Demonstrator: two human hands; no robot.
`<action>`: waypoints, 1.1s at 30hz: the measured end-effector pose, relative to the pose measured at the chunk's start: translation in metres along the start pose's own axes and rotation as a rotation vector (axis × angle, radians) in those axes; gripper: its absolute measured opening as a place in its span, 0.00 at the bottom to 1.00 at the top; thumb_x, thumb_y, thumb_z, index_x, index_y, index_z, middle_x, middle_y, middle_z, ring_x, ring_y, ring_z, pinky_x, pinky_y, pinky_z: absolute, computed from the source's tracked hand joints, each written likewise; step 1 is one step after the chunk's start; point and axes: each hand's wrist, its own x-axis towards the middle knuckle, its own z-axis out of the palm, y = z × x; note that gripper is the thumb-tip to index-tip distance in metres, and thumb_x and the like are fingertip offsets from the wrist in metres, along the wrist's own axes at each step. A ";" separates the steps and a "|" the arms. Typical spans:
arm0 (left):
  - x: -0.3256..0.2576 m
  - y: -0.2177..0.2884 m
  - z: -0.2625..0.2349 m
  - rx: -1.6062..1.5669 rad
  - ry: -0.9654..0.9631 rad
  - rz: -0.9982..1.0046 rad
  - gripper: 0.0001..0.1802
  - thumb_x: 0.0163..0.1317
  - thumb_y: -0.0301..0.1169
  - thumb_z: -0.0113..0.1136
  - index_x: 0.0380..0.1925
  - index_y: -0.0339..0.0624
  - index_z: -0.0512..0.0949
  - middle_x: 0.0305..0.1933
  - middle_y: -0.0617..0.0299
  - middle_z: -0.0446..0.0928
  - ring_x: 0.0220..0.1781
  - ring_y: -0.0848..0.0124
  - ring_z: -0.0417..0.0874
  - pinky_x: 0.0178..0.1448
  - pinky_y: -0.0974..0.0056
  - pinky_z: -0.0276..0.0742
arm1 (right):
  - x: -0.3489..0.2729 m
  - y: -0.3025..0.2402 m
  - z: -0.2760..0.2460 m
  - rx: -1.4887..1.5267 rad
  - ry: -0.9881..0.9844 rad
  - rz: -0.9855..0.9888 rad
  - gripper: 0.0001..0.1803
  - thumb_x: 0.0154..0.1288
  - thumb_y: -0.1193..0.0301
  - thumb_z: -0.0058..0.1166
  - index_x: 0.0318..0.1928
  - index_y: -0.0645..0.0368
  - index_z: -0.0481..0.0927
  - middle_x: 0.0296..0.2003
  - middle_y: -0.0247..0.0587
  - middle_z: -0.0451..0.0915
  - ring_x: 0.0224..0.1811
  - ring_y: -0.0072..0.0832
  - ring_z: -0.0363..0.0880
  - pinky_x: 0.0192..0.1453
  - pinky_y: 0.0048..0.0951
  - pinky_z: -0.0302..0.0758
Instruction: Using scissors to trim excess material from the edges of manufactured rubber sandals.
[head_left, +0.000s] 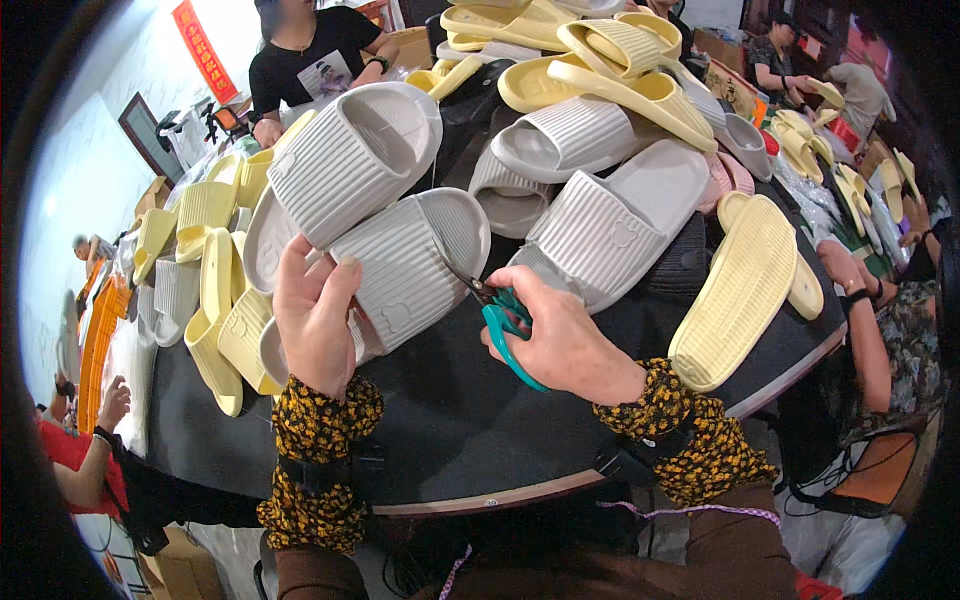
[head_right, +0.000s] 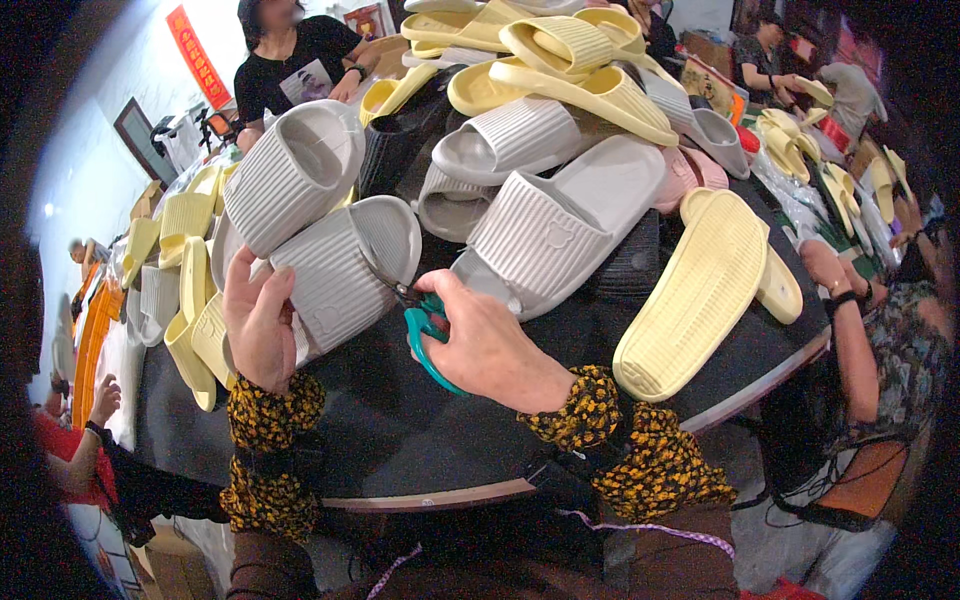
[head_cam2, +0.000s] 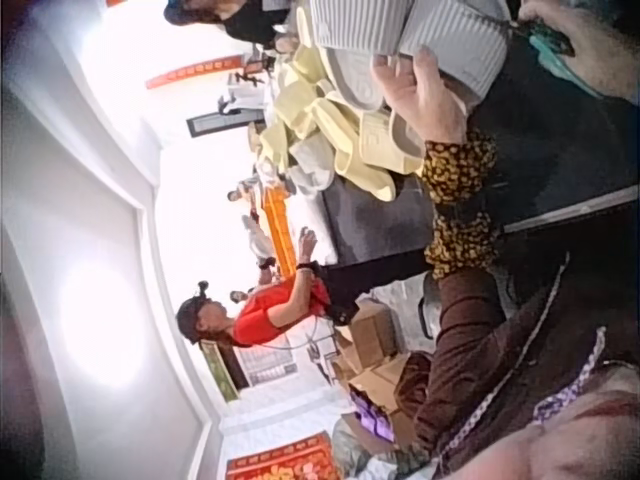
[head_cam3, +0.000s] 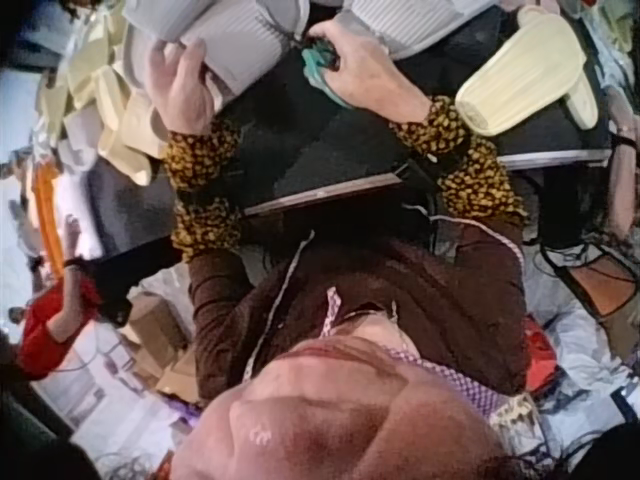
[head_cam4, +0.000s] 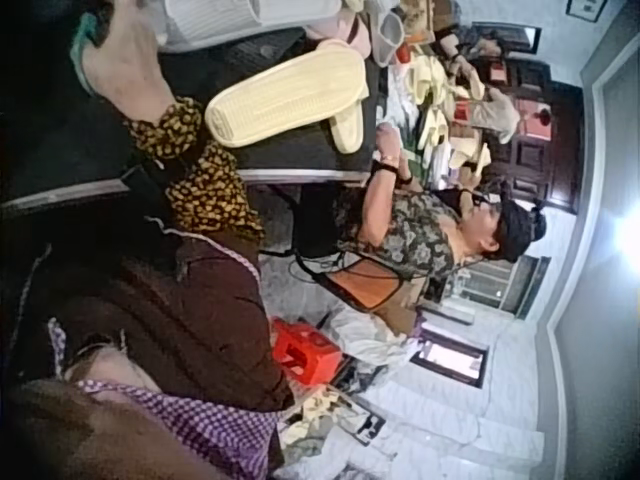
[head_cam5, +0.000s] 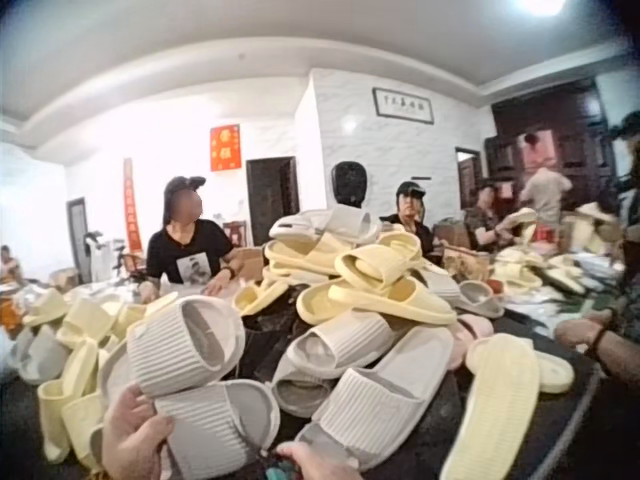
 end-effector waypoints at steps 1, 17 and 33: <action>0.000 0.000 0.001 -0.010 0.012 -0.004 0.24 0.61 0.19 0.49 0.57 0.29 0.57 0.52 0.42 0.73 0.54 0.64 0.75 0.60 0.63 0.68 | 0.000 -0.001 0.000 0.013 0.009 -0.006 0.20 0.55 0.73 0.56 0.48 0.62 0.67 0.28 0.54 0.78 0.33 0.45 0.80 0.36 0.41 0.73; -0.002 -0.005 0.002 -0.003 -0.013 -0.043 0.25 0.61 0.19 0.50 0.58 0.28 0.57 0.52 0.40 0.73 0.54 0.62 0.75 0.59 0.63 0.69 | 0.000 -0.004 -0.003 0.119 0.074 -0.021 0.22 0.55 0.71 0.59 0.49 0.64 0.69 0.28 0.52 0.78 0.30 0.39 0.80 0.35 0.35 0.74; -0.012 -0.008 0.013 0.105 -0.136 -0.139 0.25 0.59 0.17 0.48 0.58 0.29 0.59 0.47 0.49 0.77 0.45 0.73 0.77 0.48 0.72 0.71 | 0.002 -0.002 -0.008 0.032 0.234 -0.034 0.23 0.55 0.72 0.62 0.50 0.64 0.69 0.28 0.44 0.78 0.29 0.22 0.78 0.34 0.26 0.75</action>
